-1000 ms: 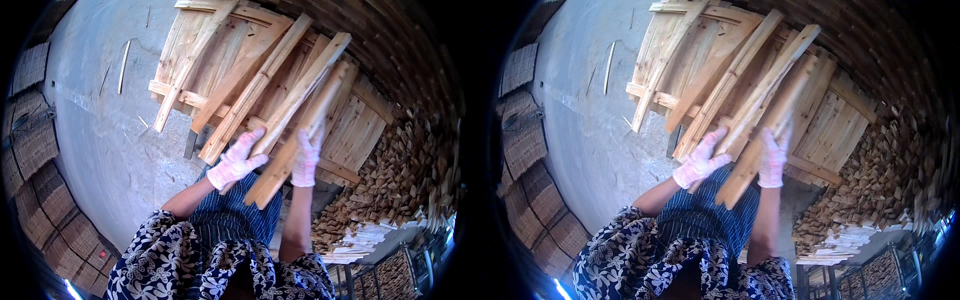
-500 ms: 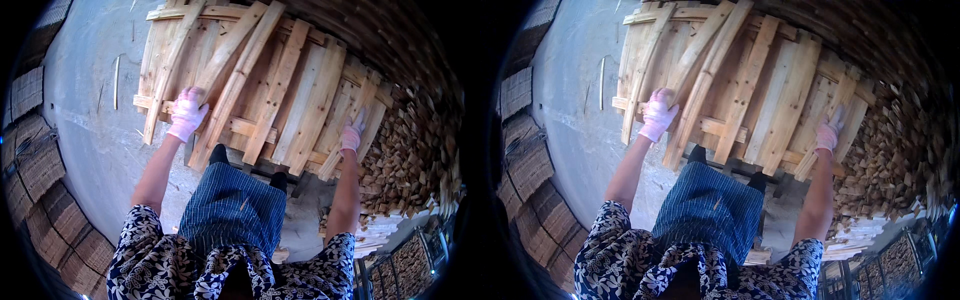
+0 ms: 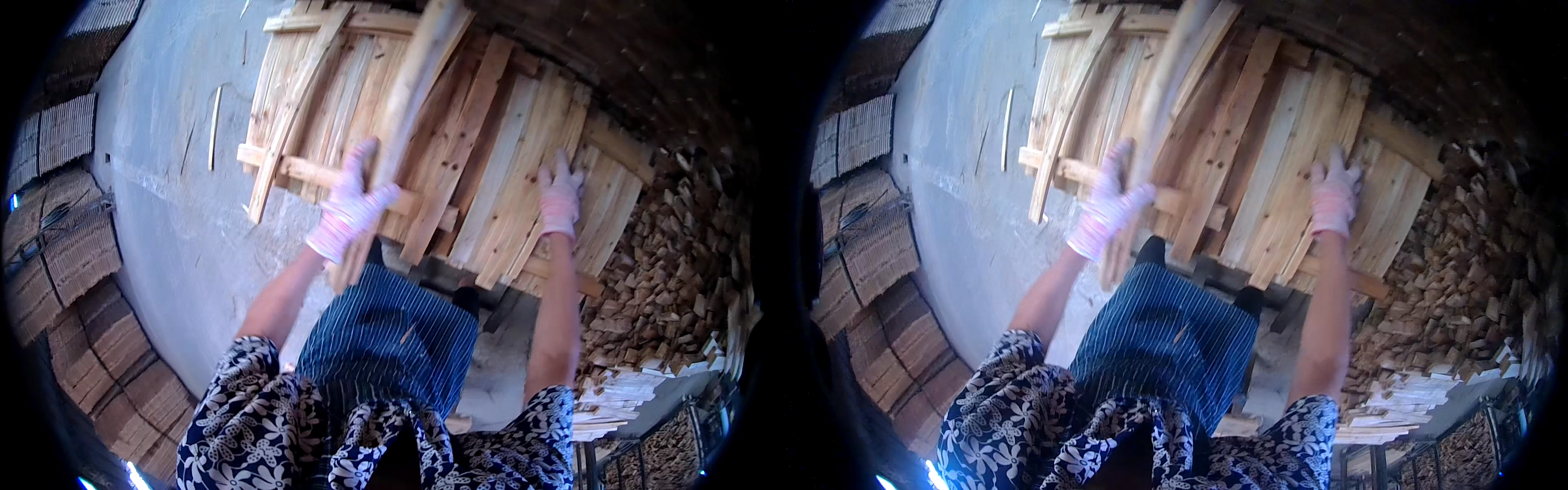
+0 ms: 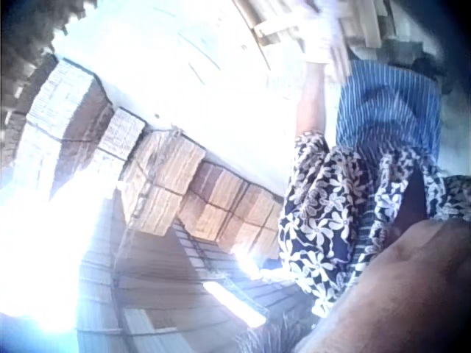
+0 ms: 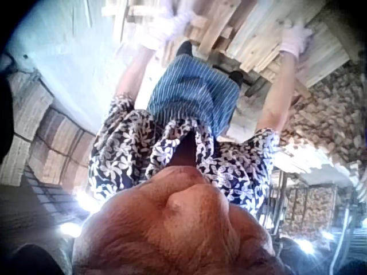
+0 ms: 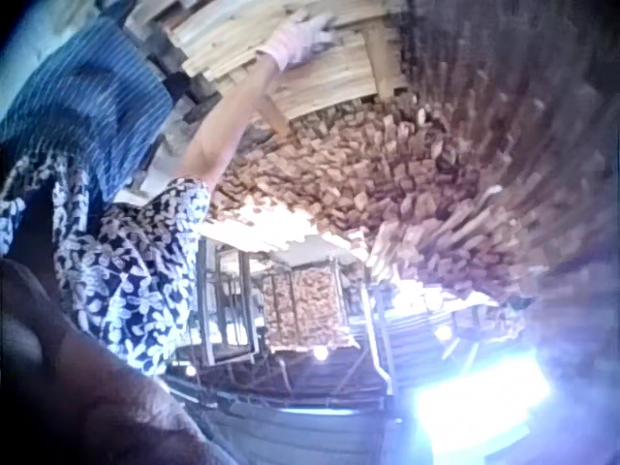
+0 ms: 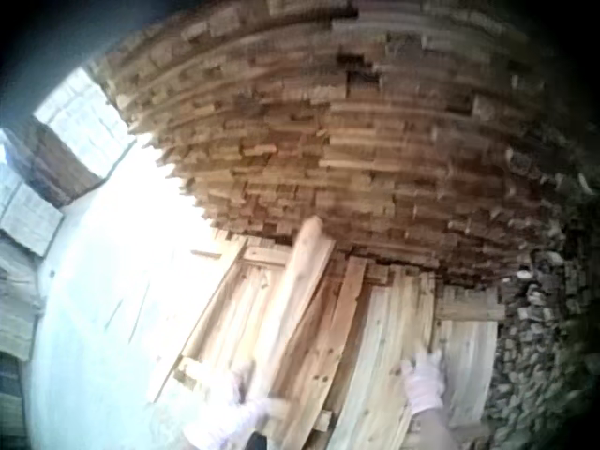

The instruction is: The person repeatedly picks up bundles of wooden planks from a workbench and places them onto a vertical rack. The person wears pink gloves and handles the planks by hand throughout the clip.

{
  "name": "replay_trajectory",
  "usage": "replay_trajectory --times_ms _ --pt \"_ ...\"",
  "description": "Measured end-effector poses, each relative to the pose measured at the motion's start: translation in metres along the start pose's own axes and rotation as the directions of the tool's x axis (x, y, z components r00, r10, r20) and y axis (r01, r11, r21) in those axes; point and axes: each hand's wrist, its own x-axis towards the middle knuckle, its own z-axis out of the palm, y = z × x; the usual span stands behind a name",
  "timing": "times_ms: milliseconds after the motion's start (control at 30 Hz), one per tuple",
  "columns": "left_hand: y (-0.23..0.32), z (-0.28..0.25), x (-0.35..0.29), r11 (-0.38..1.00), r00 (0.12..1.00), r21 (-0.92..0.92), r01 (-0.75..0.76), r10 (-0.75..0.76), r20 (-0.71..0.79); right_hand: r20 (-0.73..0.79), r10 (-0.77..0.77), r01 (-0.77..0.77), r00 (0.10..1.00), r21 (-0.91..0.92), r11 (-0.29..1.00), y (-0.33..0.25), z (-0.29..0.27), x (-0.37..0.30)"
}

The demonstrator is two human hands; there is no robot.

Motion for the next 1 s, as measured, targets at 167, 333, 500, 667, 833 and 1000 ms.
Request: replay_trajectory --times_ms 167,333,500,667,833,1000 --pt "-0.049 0.099 0.008 0.997 0.994 0.031 -0.067 0.069 -0.087 0.029 -0.194 0.150 0.981 0.526 0.837 -0.053 0.003 -0.033" --pt "-0.028 0.056 -0.007 0.986 0.971 0.140 -0.090 0.118 -0.206 0.047 -0.092 0.052 0.995 0.541 0.839 -0.151 0.003 -0.068" --pt "-0.044 -0.010 0.027 0.819 0.930 0.535 -0.206 0.334 -0.154 0.127 0.084 -0.128 0.988 0.395 0.910 -0.220 0.023 -0.070" --pt "-0.054 0.012 0.044 0.581 0.981 0.801 -0.141 0.193 0.033 0.006 0.027 -0.026 1.000 0.560 0.828 -0.145 0.021 -0.084" --pt "-0.076 0.011 0.050 0.584 0.972 0.801 -0.129 0.235 -0.015 -0.075 0.090 -0.044 0.993 0.477 0.878 0.008 -0.017 -0.087" --pt "-0.077 0.018 0.062 0.534 0.986 0.841 -0.082 0.168 -0.010 -0.006 0.150 -0.132 0.989 0.438 0.889 0.139 -0.016 -0.024"
